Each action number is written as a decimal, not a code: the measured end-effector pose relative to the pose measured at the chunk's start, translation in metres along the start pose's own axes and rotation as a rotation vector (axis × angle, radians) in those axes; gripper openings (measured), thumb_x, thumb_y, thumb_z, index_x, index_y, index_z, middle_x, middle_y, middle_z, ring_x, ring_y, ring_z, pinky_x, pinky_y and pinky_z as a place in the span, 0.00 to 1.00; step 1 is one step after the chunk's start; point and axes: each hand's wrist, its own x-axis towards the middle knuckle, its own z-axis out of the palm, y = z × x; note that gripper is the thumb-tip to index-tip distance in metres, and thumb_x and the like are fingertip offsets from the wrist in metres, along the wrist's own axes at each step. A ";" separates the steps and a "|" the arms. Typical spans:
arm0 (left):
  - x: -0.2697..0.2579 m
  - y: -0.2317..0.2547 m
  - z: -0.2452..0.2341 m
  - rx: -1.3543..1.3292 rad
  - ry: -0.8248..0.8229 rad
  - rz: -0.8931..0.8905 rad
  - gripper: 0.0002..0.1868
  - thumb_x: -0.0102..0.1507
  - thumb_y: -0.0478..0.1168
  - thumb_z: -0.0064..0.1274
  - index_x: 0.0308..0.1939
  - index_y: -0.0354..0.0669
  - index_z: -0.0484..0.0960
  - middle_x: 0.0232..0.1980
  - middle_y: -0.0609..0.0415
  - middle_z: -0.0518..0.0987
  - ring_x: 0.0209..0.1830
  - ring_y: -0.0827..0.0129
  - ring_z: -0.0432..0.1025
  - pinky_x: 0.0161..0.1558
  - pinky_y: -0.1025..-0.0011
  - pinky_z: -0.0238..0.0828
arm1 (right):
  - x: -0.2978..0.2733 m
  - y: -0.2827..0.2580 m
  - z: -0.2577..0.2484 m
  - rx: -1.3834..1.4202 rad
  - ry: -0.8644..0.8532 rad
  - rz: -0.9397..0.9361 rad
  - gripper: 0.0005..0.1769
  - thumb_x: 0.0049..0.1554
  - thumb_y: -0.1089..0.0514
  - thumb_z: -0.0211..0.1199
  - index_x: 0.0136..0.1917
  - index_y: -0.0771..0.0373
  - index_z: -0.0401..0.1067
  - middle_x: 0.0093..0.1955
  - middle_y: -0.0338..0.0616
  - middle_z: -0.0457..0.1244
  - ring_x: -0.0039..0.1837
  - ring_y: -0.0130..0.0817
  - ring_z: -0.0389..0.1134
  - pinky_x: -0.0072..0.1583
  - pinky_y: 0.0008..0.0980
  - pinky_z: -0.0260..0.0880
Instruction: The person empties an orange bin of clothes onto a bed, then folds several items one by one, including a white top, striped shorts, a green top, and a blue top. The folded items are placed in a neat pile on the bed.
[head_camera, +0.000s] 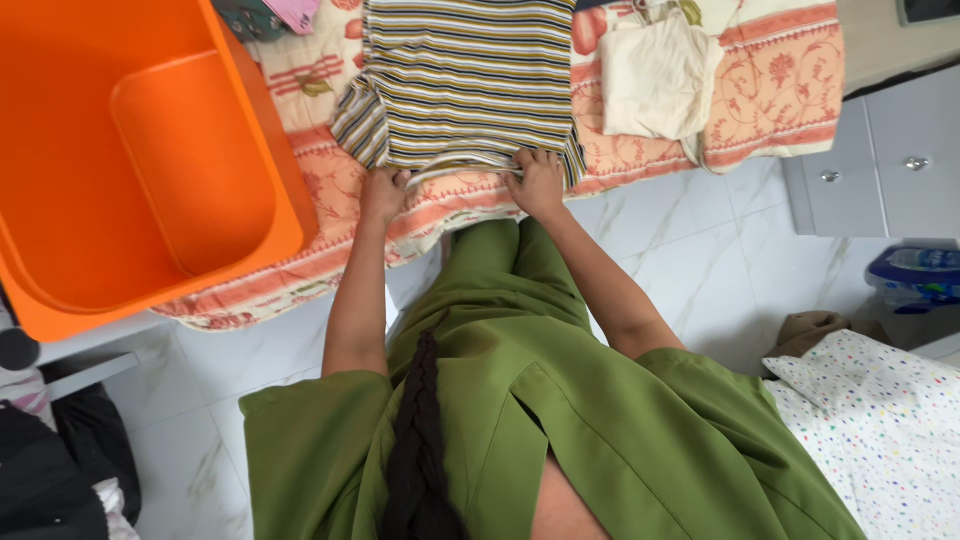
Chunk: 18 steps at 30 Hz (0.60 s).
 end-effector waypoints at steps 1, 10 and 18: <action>0.005 -0.004 0.001 -0.006 -0.009 0.015 0.12 0.64 0.45 0.58 0.35 0.37 0.85 0.36 0.39 0.82 0.35 0.49 0.78 0.42 0.53 0.74 | 0.005 0.000 0.009 -0.029 -0.026 0.014 0.17 0.49 0.51 0.70 0.50 0.59 0.74 0.50 0.51 0.66 0.57 0.57 0.64 0.58 0.57 0.62; 0.013 0.027 -0.001 0.271 -0.017 -0.067 0.14 0.52 0.37 0.59 0.42 0.38 0.85 0.43 0.36 0.83 0.44 0.44 0.78 0.46 0.54 0.76 | 0.033 0.015 0.010 -0.048 -0.438 0.009 0.08 0.49 0.63 0.61 0.44 0.55 0.76 0.47 0.52 0.70 0.54 0.53 0.70 0.55 0.50 0.71; 0.022 0.114 -0.065 -0.402 0.233 0.104 0.12 0.59 0.37 0.57 0.45 0.39 0.83 0.42 0.39 0.83 0.40 0.47 0.79 0.42 0.56 0.76 | 0.049 -0.048 -0.032 0.058 -0.556 0.000 0.09 0.57 0.59 0.59 0.51 0.59 0.75 0.51 0.51 0.70 0.54 0.49 0.71 0.55 0.45 0.71</action>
